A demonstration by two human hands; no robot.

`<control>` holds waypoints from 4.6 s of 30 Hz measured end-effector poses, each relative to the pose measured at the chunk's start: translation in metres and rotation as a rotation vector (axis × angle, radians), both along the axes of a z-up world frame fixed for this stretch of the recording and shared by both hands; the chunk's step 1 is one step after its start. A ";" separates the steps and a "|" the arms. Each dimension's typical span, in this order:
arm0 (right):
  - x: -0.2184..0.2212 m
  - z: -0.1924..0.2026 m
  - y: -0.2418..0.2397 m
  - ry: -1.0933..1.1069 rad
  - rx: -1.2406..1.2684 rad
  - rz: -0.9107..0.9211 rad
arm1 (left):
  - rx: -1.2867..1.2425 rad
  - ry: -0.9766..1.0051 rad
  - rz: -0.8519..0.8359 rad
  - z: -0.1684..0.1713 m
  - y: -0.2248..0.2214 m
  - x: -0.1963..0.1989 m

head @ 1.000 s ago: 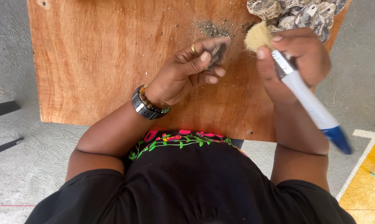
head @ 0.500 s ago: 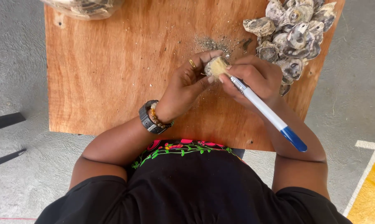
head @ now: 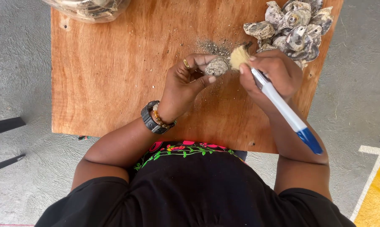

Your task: Cleaning and brushing sand or debris off oyster shells using a small brush.

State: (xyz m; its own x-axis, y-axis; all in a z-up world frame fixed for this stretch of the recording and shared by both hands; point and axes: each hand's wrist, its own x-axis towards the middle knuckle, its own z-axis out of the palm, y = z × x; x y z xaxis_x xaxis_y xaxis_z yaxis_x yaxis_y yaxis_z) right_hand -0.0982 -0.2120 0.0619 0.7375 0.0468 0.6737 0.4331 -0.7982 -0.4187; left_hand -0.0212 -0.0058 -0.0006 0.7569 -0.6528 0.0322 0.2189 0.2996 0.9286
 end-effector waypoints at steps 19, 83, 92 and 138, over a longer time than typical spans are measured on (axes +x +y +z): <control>0.008 0.000 0.008 -0.045 -0.060 0.121 | 0.038 -0.016 0.006 0.003 -0.003 -0.001; 0.006 -0.054 -0.013 -0.048 0.227 0.249 | 0.120 -0.140 0.108 0.008 -0.002 -0.001; 0.008 -0.016 -0.014 -0.053 -0.025 0.011 | 0.041 0.043 0.063 -0.014 -0.003 0.004; 0.016 -0.037 -0.026 -0.132 -0.186 0.014 | -0.121 0.583 -0.057 -0.005 0.000 0.013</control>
